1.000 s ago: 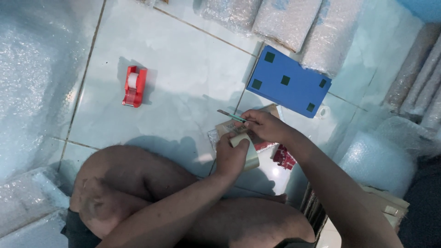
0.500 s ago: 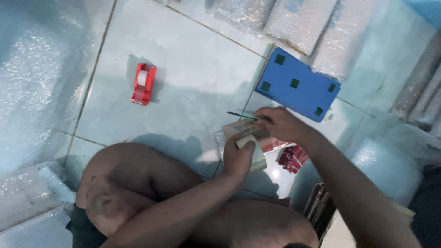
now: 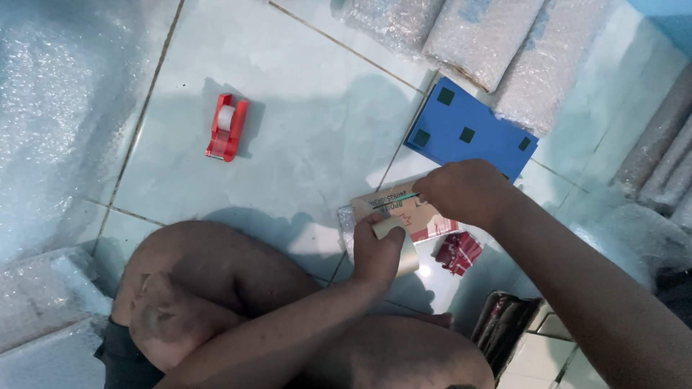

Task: Wrapping a small item in bubble wrap and securing it inside a cardboard sleeve with tape.

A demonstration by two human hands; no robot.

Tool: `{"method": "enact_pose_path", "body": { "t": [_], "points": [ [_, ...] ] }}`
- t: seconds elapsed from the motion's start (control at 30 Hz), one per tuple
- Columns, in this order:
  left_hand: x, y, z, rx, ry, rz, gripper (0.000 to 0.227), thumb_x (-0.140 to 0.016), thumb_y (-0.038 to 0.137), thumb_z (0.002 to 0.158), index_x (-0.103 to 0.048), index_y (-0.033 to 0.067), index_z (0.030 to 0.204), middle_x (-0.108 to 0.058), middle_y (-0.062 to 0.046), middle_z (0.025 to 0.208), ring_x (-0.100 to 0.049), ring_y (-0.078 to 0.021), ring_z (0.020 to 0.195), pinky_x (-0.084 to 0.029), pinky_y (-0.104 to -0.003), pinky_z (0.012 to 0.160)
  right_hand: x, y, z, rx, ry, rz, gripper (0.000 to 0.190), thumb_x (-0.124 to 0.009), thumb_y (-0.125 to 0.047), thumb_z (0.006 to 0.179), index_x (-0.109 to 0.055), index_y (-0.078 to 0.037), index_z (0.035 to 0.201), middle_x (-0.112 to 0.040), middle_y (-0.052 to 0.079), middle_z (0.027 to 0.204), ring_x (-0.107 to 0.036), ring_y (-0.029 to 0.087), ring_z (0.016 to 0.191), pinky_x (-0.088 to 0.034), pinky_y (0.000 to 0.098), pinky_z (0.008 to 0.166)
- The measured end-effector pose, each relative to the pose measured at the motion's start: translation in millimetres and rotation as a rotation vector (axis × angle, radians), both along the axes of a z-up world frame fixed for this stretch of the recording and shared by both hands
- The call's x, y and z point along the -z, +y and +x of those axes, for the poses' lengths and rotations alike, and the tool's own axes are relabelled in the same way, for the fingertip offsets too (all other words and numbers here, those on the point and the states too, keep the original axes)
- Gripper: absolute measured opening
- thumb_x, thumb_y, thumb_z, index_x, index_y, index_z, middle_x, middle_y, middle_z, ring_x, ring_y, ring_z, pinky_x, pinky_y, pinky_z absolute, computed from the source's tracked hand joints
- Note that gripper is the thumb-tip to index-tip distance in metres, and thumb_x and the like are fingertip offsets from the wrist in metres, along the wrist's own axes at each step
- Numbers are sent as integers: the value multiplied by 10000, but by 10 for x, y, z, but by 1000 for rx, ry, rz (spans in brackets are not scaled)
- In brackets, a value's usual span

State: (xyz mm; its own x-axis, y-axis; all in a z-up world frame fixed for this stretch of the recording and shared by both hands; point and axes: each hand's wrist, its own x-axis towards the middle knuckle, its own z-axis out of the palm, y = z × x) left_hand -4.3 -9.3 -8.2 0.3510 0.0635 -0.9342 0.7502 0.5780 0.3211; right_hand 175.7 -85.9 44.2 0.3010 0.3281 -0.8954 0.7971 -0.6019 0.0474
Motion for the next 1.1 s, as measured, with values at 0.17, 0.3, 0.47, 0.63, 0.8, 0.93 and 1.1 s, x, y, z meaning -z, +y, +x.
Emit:
{"method": "enact_pose_path", "body": {
  "t": [0.17,0.3,0.47,0.63,0.8,0.93,1.1],
  "points": [
    [-25,-18,-7,-5,4,16,638,-685,189,829,-474,23,1408,-602,-170,1237,-598,-277,1246,-474,-426,1026,-82,168,-78,-102,-8,32,298,-449,-339,1085,-730,-257,1032,-732,-12,809,-735,195,736,-570,344,680],
    [-41,0,-12,13,-6,4,623,-687,198,835,-467,46,1398,-591,-152,1214,-610,-274,1230,-481,-414,1021,-42,153,-87,-209,-37,64,277,-471,-317,1076,-698,-239,936,-716,-28,759,-698,172,644,-544,324,612],
    [-139,38,23,1,-19,13,585,-658,152,866,-445,28,1396,-562,-157,1211,-593,-282,1220,-463,-423,1020,-60,191,-85,-168,-20,87,274,-487,-280,1076,-698,-204,918,-698,-1,706,-682,172,600,-527,328,569],
    [-134,38,13,22,-49,18,594,-649,143,869,-429,33,1410,-531,-133,1224,-579,-269,1214,-466,-405,1023,-90,219,-101,-193,-30,110,247,-507,-239,1064,-697,-185,916,-682,8,670,-656,173,555,-503,335,533],
    [-99,16,-13,31,-42,18,613,-641,175,869,-410,67,1427,-512,-134,1288,-556,-272,1291,-452,-399,1083,-96,237,-99,-173,-27,107,243,-515,-222,1062,-695,-184,903,-678,5,663,-642,172,541,-486,329,525],
    [-57,-15,-37,54,-57,30,605,-642,169,867,-418,56,1417,-501,-140,1283,-561,-278,1281,-449,-413,1086,-46,198,-110,-126,-56,112,304,-510,-311,1063,-687,-177,857,-672,19,616,-629,173,507,-477,323,510],
    [-48,-42,-43,4,-46,25,624,-650,189,861,-410,79,1427,-517,-131,1256,-573,-257,1246,-454,-403,1069,-8,176,-97,-95,-11,107,321,-500,-314,1070,-682,-176,844,-656,3,596,-606,159,486,-466,311,487]
  ]
}}
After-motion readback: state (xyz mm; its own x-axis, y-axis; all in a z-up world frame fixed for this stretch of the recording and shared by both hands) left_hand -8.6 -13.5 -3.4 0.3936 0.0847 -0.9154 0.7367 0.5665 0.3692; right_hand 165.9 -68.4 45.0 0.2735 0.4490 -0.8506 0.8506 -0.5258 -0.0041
